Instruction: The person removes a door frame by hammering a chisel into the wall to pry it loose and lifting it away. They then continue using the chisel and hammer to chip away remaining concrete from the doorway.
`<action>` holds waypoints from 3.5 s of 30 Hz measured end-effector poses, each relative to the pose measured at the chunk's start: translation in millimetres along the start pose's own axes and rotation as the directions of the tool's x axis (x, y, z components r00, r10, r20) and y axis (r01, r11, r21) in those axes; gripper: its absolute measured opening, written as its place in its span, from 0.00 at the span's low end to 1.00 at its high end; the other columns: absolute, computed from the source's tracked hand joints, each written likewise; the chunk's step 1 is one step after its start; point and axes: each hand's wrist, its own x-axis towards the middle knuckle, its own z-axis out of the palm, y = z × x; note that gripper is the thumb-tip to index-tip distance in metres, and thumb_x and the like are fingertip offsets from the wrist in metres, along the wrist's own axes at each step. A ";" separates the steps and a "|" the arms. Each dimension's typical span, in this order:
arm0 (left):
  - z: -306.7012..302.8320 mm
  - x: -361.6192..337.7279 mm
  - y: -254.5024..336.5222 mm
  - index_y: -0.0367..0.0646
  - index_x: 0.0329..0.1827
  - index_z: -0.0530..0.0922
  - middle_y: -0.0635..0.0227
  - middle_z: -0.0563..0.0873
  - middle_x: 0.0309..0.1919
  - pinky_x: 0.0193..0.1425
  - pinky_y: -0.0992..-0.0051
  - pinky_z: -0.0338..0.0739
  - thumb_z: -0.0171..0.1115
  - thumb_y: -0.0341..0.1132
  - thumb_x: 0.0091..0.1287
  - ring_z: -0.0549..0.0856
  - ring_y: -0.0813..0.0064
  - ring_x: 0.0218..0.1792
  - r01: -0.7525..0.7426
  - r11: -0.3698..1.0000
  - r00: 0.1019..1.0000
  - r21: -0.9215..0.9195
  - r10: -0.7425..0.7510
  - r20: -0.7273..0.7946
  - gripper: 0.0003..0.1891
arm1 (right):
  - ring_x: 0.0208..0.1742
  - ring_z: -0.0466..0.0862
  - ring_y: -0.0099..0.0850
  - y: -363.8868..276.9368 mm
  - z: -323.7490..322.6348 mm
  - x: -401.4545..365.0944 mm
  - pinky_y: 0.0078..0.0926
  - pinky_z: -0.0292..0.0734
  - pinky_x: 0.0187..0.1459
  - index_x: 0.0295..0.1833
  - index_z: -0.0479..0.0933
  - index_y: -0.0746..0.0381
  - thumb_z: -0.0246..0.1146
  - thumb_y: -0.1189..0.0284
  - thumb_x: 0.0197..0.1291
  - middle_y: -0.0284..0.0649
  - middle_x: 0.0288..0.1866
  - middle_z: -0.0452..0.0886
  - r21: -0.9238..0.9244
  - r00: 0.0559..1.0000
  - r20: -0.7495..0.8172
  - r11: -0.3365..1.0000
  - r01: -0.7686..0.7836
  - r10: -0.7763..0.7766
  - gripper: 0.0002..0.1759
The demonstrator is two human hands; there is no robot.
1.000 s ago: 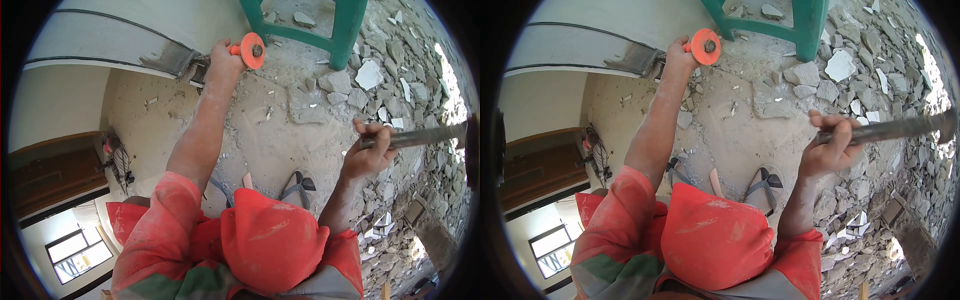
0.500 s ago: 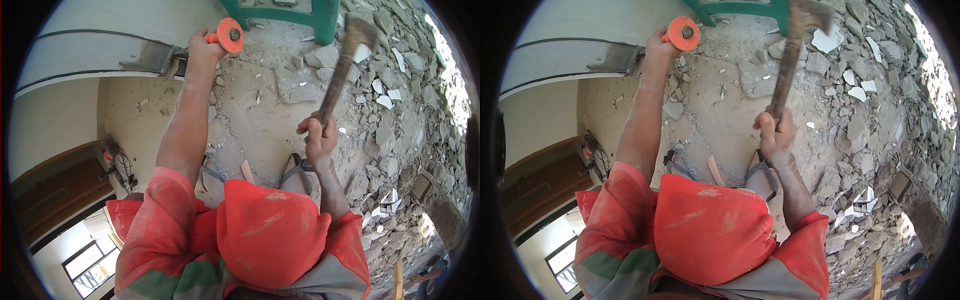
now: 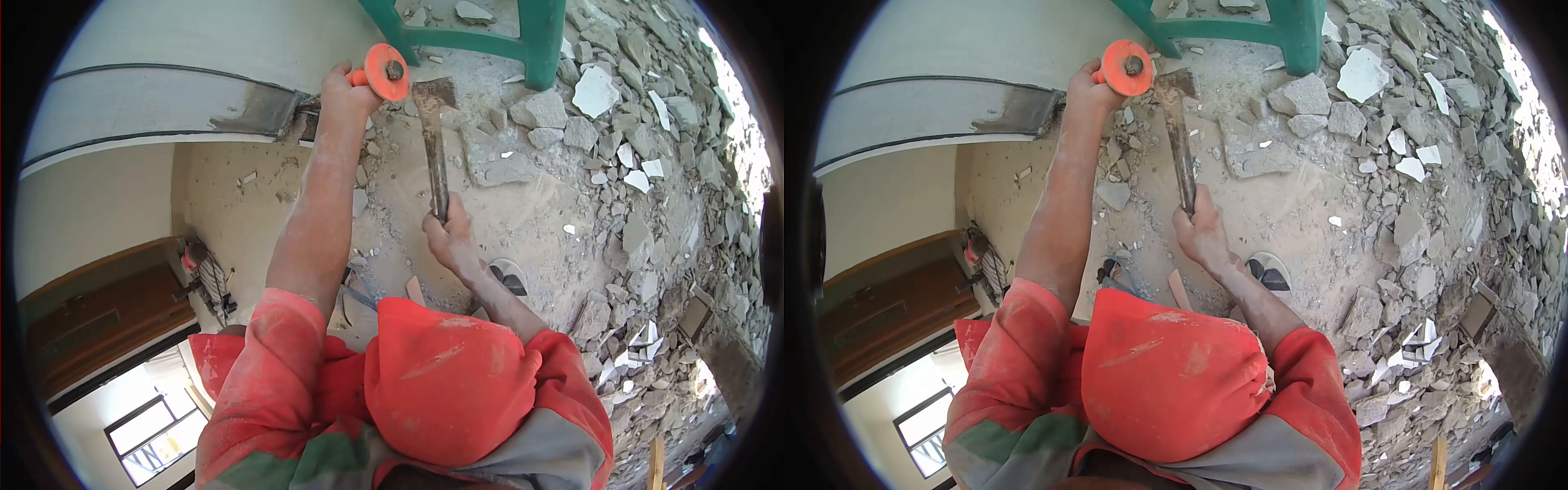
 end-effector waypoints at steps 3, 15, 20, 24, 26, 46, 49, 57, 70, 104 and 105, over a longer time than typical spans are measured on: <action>-2.5 -3.5 -4.1 0.32 0.54 0.66 0.55 0.75 0.53 0.64 0.52 0.72 0.45 0.39 0.74 0.78 0.58 0.56 -0.019 1.000 0.999 0.015 0.020 -0.029 0.16 | 0.18 0.75 0.26 -35.0 -55.8 -1.9 0.28 0.69 0.19 0.48 0.68 0.67 0.59 0.72 0.62 0.41 0.23 0.76 0.272 0.980 -0.040 0.946 -0.179 0.197 0.13; -5.7 -3.0 -5.7 0.34 0.48 0.66 0.58 0.76 0.46 0.62 0.52 0.73 0.45 0.37 0.74 0.78 0.60 0.52 -0.021 0.992 1.000 0.124 0.022 -0.006 0.13 | 0.22 0.80 0.30 -10.0 8.8 1.8 0.34 0.73 0.23 0.49 0.64 0.64 0.56 0.74 0.62 0.43 0.21 0.76 -0.045 0.992 0.109 0.997 -0.057 0.062 0.12; -8.7 -2.1 -2.0 0.34 0.49 0.66 0.57 0.75 0.48 0.62 0.52 0.73 0.46 0.37 0.74 0.78 0.60 0.53 -0.017 0.994 1.000 0.110 0.018 -0.005 0.13 | 0.17 0.77 0.23 -47.2 -59.5 -19.4 0.24 0.70 0.19 0.45 0.66 0.66 0.57 0.75 0.63 0.36 0.19 0.74 0.360 0.983 -0.056 0.921 -0.145 0.177 0.09; -12.3 -0.7 -3.4 0.33 0.50 0.66 0.56 0.75 0.49 0.62 0.52 0.73 0.45 0.38 0.74 0.78 0.59 0.53 -0.014 0.998 1.000 0.069 0.016 -0.022 0.14 | 0.21 0.75 0.26 -113.2 -114.8 20.1 0.35 0.82 0.31 0.49 0.64 0.66 0.51 0.77 0.67 0.39 0.23 0.72 0.417 0.711 -0.691 0.729 0.543 -0.134 0.08; -14.5 0.4 -0.2 0.33 0.50 0.66 0.56 0.75 0.50 0.62 0.52 0.73 0.45 0.37 0.74 0.78 0.59 0.53 -0.046 0.996 0.999 0.083 0.046 0.001 0.14 | 0.21 0.76 0.28 -110.7 -108.9 41.9 0.34 0.81 0.32 0.44 0.65 0.65 0.50 0.76 0.66 0.42 0.24 0.76 0.387 0.641 -0.751 0.685 0.617 -0.154 0.04; -90.0 -23.4 36.2 0.36 0.38 0.73 0.60 0.83 0.30 0.41 0.66 0.83 0.57 0.34 0.68 0.85 0.65 0.32 -0.088 0.858 0.995 0.506 0.048 0.090 0.09 | 0.22 0.78 0.29 -56.7 -127.3 9.5 0.30 0.81 0.28 0.45 0.64 0.65 0.55 0.78 0.64 0.40 0.26 0.74 0.503 0.762 -0.641 0.798 0.331 0.087 0.08; -72.4 -23.2 28.8 0.36 0.38 0.73 0.59 0.83 0.31 0.39 0.67 0.82 0.58 0.35 0.68 0.85 0.65 0.33 -0.036 0.829 0.996 0.559 -0.018 0.092 0.09 | 0.21 0.77 0.27 -45.6 -112.1 -1.5 0.23 0.76 0.25 0.47 0.64 0.67 0.56 0.77 0.64 0.40 0.27 0.75 0.470 0.757 -0.625 0.866 0.172 0.190 0.10; -41.8 -70.3 -104.9 0.42 0.36 0.71 0.65 0.75 0.27 0.27 0.62 0.76 0.61 0.34 0.64 0.76 0.70 0.25 0.137 0.917 0.990 0.375 -0.143 -0.010 0.08 | 0.18 0.74 0.22 -32.7 -86.4 -15.1 0.17 0.67 0.19 0.52 0.65 0.67 0.59 0.68 0.66 0.38 0.27 0.76 0.414 0.908 -0.389 0.910 0.021 0.156 0.17; -72.8 -53.3 -23.3 0.40 0.36 0.68 0.62 0.76 0.29 0.31 0.66 0.77 0.57 0.30 0.66 0.77 0.68 0.26 -0.090 0.948 0.996 0.306 0.092 0.008 0.07 | 0.14 0.68 0.16 -39.0 -93.3 -30.1 0.15 0.61 0.14 0.59 0.66 0.66 0.52 0.60 0.72 0.31 0.22 0.72 0.411 0.910 -0.289 0.897 -0.163 0.298 0.21; -53.8 -47.0 7.6 0.33 0.34 0.71 0.63 0.77 0.29 0.37 0.69 0.81 0.50 0.27 0.69 0.78 0.73 0.30 -0.684 -0.040 0.703 0.729 0.233 0.672 0.07 | 0.27 0.78 0.29 -100.9 -22.1 20.2 0.26 0.77 0.31 0.54 0.62 0.66 0.56 0.66 0.68 0.39 0.30 0.76 0.342 0.520 -0.802 0.489 0.802 -0.293 0.18; -50.7 -48.6 6.4 0.33 0.33 0.71 0.62 0.77 0.29 0.37 0.68 0.81 0.49 0.27 0.69 0.78 0.71 0.30 -0.580 0.364 0.814 0.729 0.290 0.503 0.07 | 0.26 0.79 0.37 -42.7 -6.5 10.0 0.34 0.77 0.31 0.49 0.65 0.67 0.57 0.70 0.66 0.46 0.29 0.78 0.375 0.841 -0.379 0.766 0.522 -0.387 0.14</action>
